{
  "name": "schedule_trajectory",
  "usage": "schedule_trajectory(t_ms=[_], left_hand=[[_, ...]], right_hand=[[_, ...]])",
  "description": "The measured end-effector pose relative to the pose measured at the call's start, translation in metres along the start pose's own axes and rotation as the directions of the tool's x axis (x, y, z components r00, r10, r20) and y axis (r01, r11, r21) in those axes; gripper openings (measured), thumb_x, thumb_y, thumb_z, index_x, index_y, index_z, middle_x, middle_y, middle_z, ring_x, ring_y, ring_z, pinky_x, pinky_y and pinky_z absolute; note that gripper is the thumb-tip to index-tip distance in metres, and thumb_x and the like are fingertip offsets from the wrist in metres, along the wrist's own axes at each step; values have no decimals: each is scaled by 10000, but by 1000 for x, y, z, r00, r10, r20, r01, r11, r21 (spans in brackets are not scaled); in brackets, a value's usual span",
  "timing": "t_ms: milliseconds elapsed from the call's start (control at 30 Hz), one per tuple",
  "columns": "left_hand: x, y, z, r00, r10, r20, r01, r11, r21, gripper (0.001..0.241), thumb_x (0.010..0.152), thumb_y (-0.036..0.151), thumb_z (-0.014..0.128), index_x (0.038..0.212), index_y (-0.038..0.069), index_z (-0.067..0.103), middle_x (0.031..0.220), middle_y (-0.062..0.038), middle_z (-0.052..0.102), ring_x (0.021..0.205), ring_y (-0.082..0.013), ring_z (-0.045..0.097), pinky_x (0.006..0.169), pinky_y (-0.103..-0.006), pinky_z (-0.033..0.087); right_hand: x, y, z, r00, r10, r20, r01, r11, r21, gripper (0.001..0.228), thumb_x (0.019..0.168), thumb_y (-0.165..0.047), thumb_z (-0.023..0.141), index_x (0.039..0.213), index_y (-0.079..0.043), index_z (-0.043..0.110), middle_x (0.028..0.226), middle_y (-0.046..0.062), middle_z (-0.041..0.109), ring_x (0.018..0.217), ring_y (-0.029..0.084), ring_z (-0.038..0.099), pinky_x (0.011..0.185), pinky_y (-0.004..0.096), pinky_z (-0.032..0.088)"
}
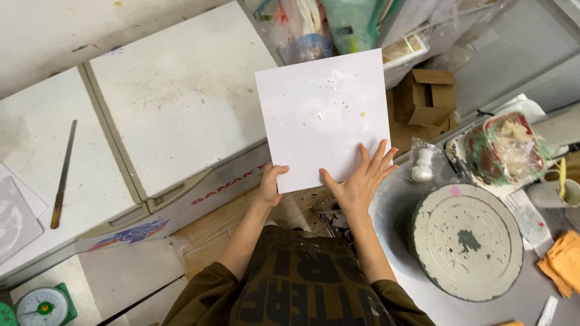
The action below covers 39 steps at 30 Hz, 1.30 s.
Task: The person cleans various surfaces in a bakery kitchen, including a rotating cake stand and a workspace, using a cloth and a spray bottle.
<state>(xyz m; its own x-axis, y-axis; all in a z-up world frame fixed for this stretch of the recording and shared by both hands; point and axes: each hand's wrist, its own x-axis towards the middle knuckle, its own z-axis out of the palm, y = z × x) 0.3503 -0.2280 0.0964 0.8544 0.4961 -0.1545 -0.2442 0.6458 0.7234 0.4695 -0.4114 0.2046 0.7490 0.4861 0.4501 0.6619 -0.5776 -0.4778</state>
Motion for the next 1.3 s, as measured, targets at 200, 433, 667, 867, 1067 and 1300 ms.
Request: schedule_trajectory(t_ms=[200, 433, 667, 867, 1067, 1300], left_hand=[[-1, -13, 17, 999, -20, 37, 19, 1000, 16, 466, 915, 143, 531, 1296, -125, 543, 1184, -184, 646, 1070, -249, 657, 920, -384, 554], [-10, -24, 22, 998, -41, 50, 33, 987, 160, 480, 904, 158, 550, 1283, -137, 553, 1177, -218, 654, 1065, -279, 661, 912, -387, 548], [-33, -24, -8, 991, -77, -109, 98, 974, 203, 595, 982, 300, 529, 1364, -155, 495, 1261, -272, 622, 1157, -339, 632, 977, -439, 519], [-58, -7, -16, 964, -146, -224, 198, 953, 230, 771, 1016, 515, 425, 1456, -117, 401, 1434, -267, 537, 1307, -344, 555, 1044, -455, 488], [-49, -2, -16, 963, -185, -196, 236, 931, 280, 779, 1013, 512, 447, 1463, -122, 405, 1453, -246, 533, 1310, -322, 542, 1051, -429, 458], [-21, 8, 4, 962, -72, -264, 184, 883, 431, 733, 1040, 466, 463, 1472, -123, 402, 1465, -237, 526, 1357, -297, 509, 1111, -396, 391]], right_hand=[[-12, 24, -16, 997, -66, -49, 65, 998, -19, 947, 807, -575, 824, 1475, -8, 465, 1690, 275, 86, 1556, 500, -79, 1190, 747, -102], [-21, 37, -19, 998, -44, 46, 46, 998, -41, 790, 813, -596, 785, 1379, -98, 550, 1697, 230, 132, 1573, 486, -66, 1198, 756, -73], [-60, 96, -21, 982, 36, -186, -7, 988, 156, 110, 963, -210, 717, 879, -142, 693, 1216, 110, 658, 1213, 281, 510, 1086, 524, 283], [-82, 94, -31, 932, 337, -131, -211, 800, 561, 154, 947, -77, 688, 1087, -13, 692, 943, 59, 764, 712, 92, 683, 587, 210, 533], [-96, 68, -36, 915, 338, -221, -207, 863, 461, 94, 917, -62, 763, 997, -13, 779, 889, 92, 777, 687, 120, 695, 599, 228, 530], [-109, 49, -40, 937, 159, -311, -54, 946, 320, 93, 932, -59, 743, 1010, -10, 753, 965, 102, 777, 862, 168, 734, 859, 331, 558]])
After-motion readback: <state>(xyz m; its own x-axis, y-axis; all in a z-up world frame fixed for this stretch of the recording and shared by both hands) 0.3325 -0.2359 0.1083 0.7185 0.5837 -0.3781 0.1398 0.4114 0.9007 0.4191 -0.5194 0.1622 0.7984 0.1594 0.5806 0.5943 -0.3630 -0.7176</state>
